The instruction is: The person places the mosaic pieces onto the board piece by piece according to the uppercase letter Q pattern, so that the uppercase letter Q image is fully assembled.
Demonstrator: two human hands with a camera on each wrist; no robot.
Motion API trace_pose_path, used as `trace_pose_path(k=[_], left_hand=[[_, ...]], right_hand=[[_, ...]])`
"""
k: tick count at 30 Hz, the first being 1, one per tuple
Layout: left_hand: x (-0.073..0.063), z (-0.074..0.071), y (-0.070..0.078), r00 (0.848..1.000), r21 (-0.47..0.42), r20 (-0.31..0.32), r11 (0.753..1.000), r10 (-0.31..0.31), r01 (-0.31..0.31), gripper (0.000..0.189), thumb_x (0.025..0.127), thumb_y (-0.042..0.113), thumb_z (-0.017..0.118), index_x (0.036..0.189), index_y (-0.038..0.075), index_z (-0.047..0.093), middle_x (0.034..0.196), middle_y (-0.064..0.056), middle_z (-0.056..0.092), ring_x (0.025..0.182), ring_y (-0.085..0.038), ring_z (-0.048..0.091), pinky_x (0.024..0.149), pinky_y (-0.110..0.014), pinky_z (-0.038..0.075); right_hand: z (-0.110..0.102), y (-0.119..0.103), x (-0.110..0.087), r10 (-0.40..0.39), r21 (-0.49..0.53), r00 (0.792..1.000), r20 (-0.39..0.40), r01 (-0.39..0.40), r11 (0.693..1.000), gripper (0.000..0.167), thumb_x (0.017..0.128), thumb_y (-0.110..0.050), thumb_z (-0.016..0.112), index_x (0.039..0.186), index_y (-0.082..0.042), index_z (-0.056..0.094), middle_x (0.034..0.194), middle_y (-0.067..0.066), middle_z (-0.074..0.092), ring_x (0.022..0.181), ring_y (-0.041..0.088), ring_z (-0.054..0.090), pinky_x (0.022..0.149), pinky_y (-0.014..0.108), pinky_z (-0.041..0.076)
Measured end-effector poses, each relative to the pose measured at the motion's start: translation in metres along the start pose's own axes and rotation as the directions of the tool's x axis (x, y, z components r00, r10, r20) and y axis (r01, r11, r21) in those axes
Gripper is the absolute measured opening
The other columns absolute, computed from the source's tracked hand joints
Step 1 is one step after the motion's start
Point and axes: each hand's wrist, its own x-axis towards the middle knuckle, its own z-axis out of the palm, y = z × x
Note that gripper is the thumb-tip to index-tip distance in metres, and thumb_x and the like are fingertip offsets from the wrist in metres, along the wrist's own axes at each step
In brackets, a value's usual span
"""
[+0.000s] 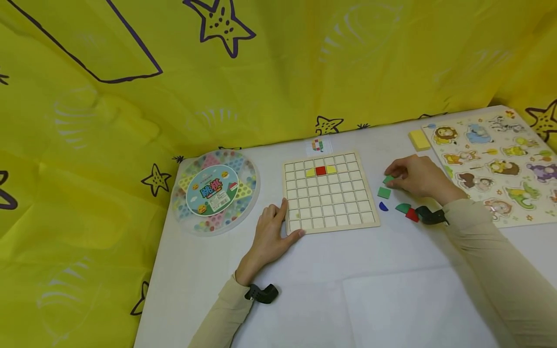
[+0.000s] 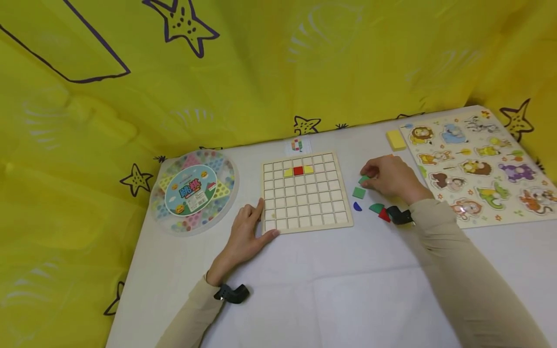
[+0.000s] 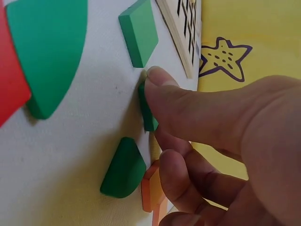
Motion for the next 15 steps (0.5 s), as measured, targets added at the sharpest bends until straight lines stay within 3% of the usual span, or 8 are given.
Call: trace_pose_path(k=[8,15], left_hand=[[0.0007,-0.0002,0.0005,1.000,-0.001,-0.001,1.000,0.002,-0.002,0.095,0.089,0.039,0.086,0.159,-0.006,0.041,0.094,-0.006,0.045,0.086,-0.016,0.033,0.081,-0.030,0.028],[0.0001,0.0000,0.0003,1.000,0.010,-0.005,1.000,0.004,-0.004,0.094,0.089,0.039,0.086,0.158,-0.007,0.042,0.094,-0.005,0.045,0.085,-0.016,0.033,0.080,-0.030,0.029]], right_hand=[[0.0017,-0.0001,0.0019,-0.043,0.008,0.999,-0.030,0.043,0.999,0.027,0.092,-0.014,0.083,0.108,0.001,0.068,0.097,0.016,0.075,0.088,0.030,0.067,0.078,0.041,0.048],[0.0071,-0.0004,0.0026,-0.107,0.032,0.991,-0.080,0.110,0.993,0.021,0.096,-0.008,0.076,0.111,-0.002,0.061,0.095,0.018,0.073,0.080,0.025,0.064,0.075,0.039,0.048]])
